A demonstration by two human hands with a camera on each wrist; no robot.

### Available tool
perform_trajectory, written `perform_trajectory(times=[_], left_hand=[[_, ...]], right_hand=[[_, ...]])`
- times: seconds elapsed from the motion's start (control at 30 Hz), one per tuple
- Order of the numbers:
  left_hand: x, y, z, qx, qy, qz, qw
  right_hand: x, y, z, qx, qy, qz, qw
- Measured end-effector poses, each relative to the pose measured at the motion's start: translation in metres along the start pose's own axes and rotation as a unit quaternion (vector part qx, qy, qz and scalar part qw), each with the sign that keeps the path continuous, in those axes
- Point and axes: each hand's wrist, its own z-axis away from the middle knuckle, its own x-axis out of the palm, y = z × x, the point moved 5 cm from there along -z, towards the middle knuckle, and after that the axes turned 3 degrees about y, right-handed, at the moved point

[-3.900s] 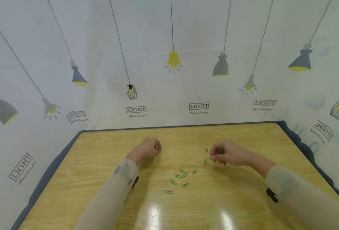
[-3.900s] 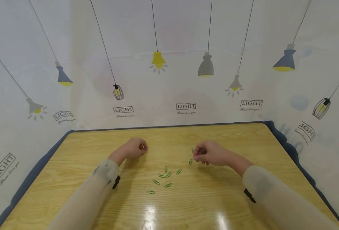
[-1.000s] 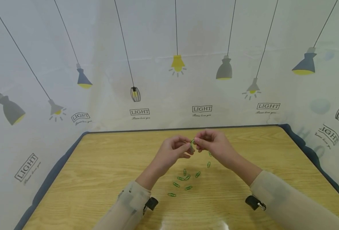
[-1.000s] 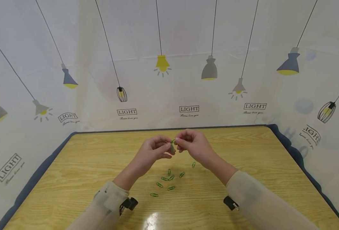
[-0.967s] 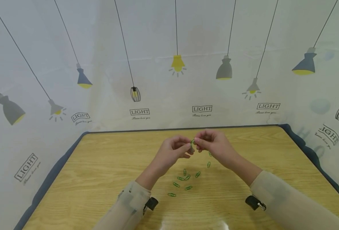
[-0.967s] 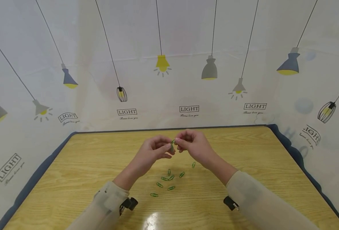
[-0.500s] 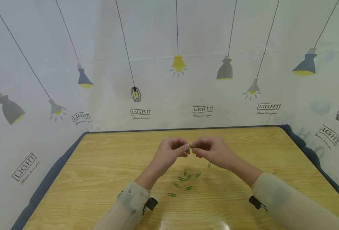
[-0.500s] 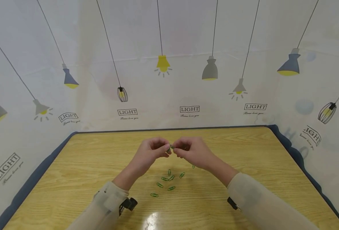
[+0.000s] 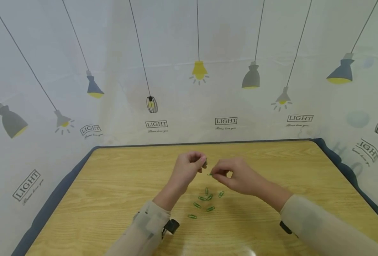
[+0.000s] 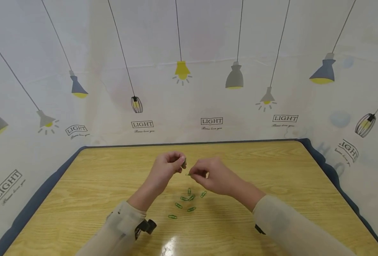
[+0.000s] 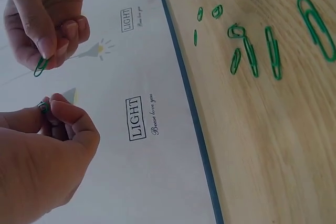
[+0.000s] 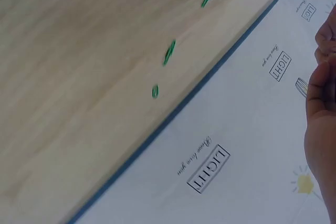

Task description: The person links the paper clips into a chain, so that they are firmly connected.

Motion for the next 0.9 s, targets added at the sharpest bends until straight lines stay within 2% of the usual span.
perform_trajectory(times=[0.07,0.13,0.23,0.43,0.53,0.67,0.73,0.9], left_hand=[[-0.001,-0.001,-0.001,-0.004,0.001,0.010,0.9999],[-0.001,-0.001,-0.001,-0.005,-0.010,0.022,0.9997],[-0.001,-0.002,-0.001,-0.003,-0.028,0.036,0.9990],[-0.001,-0.001,0.001,0.013,-0.052,0.040,0.9978],[-0.001,-0.001,0.001,0.015,-0.055,0.041,0.9976],[-0.003,-0.001,0.002,0.018,-0.038,0.022,0.9989],[-0.004,-0.001,0.002,0.019,-0.031,0.017,0.9992],[-0.004,-0.003,0.002,0.002,-0.031,0.051,0.9982]], right_hand=[[0.000,0.005,0.003,0.066,-0.003,-0.041,0.9970],[-0.001,0.010,0.005,0.132,0.003,-0.079,0.9881],[-0.003,0.015,0.006,0.186,0.002,-0.124,0.9748],[-0.001,0.019,0.006,0.223,-0.017,-0.191,0.9559],[-0.001,0.019,0.005,0.231,-0.007,-0.214,0.9490],[-0.002,0.018,0.003,0.241,0.019,-0.202,0.9489],[-0.002,0.019,0.004,0.254,0.032,-0.200,0.9458],[-0.002,0.019,0.006,0.262,0.048,-0.240,0.9334]])
